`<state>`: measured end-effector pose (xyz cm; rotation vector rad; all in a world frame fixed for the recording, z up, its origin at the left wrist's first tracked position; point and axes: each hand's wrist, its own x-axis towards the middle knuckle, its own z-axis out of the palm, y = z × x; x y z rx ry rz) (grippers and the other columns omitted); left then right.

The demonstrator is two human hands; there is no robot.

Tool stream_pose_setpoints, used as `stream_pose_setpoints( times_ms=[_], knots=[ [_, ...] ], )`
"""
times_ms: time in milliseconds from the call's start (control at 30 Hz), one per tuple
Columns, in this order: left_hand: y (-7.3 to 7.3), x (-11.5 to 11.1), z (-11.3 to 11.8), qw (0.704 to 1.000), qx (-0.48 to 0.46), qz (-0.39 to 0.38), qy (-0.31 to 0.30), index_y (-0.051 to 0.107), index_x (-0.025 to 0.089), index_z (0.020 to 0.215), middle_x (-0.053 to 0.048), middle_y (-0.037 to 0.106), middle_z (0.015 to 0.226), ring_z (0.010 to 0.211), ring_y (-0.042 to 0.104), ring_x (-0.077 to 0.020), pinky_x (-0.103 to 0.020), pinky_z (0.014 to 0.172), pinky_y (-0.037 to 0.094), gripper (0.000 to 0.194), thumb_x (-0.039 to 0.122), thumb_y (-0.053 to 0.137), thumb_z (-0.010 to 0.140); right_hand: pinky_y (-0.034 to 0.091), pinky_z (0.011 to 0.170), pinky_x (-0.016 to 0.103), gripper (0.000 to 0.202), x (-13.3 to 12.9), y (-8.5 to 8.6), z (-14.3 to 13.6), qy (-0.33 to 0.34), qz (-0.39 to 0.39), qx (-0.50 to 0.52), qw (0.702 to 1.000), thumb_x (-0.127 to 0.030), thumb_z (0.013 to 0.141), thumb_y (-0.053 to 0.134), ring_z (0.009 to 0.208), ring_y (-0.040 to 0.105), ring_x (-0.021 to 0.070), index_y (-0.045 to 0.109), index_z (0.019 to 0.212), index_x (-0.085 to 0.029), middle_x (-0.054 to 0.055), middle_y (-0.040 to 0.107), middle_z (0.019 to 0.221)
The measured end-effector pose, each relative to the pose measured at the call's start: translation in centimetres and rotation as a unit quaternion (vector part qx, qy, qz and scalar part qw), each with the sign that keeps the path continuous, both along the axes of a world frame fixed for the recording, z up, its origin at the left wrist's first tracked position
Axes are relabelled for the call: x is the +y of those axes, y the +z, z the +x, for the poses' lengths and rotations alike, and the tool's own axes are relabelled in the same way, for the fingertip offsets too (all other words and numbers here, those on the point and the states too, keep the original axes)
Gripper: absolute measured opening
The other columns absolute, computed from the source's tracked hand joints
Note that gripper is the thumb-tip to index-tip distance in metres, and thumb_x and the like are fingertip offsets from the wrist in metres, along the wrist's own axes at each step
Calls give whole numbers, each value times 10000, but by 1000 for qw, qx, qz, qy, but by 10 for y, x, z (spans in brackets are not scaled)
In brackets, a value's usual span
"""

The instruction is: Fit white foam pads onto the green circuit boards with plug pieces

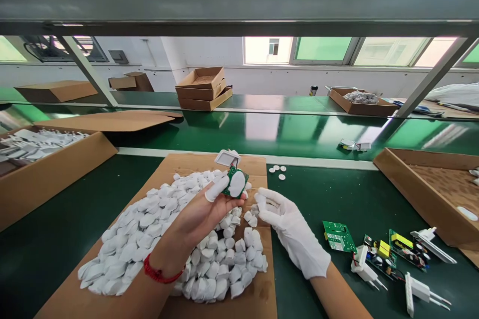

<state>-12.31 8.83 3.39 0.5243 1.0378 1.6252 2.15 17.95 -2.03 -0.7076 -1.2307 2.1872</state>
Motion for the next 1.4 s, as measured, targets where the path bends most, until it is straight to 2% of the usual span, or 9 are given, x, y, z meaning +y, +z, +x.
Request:
stream_pose_setpoints(
  times_ms=[100,200,267,333,567,833,1000,1200,1400],
  knots=[
    [0,-1,0,956,281,-37,78,555,173,1136,-57,607,948,884,577,-199,-351,880,457,421,193,662,730,493,584,199,412,2,8,6,-58,-8,14,998,-307,586,856,637,617,111,677,938,-186,10,669,782],
    [-5,-4,-2,797,579,-48,164,517,167,1248,-100,603,1044,1017,521,-268,-424,955,399,545,147,658,722,380,393,164,325,1,18,14,-69,39,39,996,-380,620,824,431,499,58,662,819,-181,-25,593,627],
    [-9,-5,-4,727,670,-39,143,479,159,1298,-119,596,1076,1030,507,-273,-422,937,411,554,124,611,762,380,372,174,333,-1,21,19,-63,85,58,993,-397,608,822,402,489,63,645,806,-196,-27,589,613],
    [-12,-7,-5,708,700,-28,83,425,178,1348,-112,595,1061,994,523,-255,-392,890,445,590,98,576,782,409,365,205,316,-4,19,23,-61,150,70,984,-387,614,810,393,508,85,636,810,-212,-18,610,622],
    [-3,-11,0,775,624,33,-91,164,243,1467,-82,588,1094,954,559,-224,-341,855,471,858,312,674,781,559,786,361,278,0,3,19,-241,494,-73,832,-145,672,694,801,683,210,683,936,-234,36,732,818],
    [2,-12,5,802,576,90,-129,136,277,1467,-78,569,1246,1017,582,-209,-317,885,459,859,318,669,795,505,959,410,369,9,12,25,-87,469,-107,873,-213,662,687,1026,659,282,725,1029,-202,92,713,1095],
    [9,-14,8,818,554,67,-142,74,212,1471,-52,663,1061,887,619,-188,-299,829,480,910,263,673,788,417,1038,438,418,3,21,31,-26,409,-93,908,-389,852,557,1154,580,287,603,1245,-255,58,613,1275],
    [4,-16,12,812,562,105,-118,149,201,1466,-106,608,1191,1017,592,-224,-327,920,449,835,285,651,805,457,990,442,336,1,20,24,-30,278,-33,959,-429,747,709,1120,603,298,728,1042,-270,87,657,1205],
    [6,-20,14,822,548,88,-125,222,271,1453,-86,594,1202,1036,578,-235,-350,920,448,797,210,651,784,419,1014,427,231,-2,22,26,36,306,13,951,-440,816,636,1226,522,277,740,989,-327,55,575,1323]
  ],
)
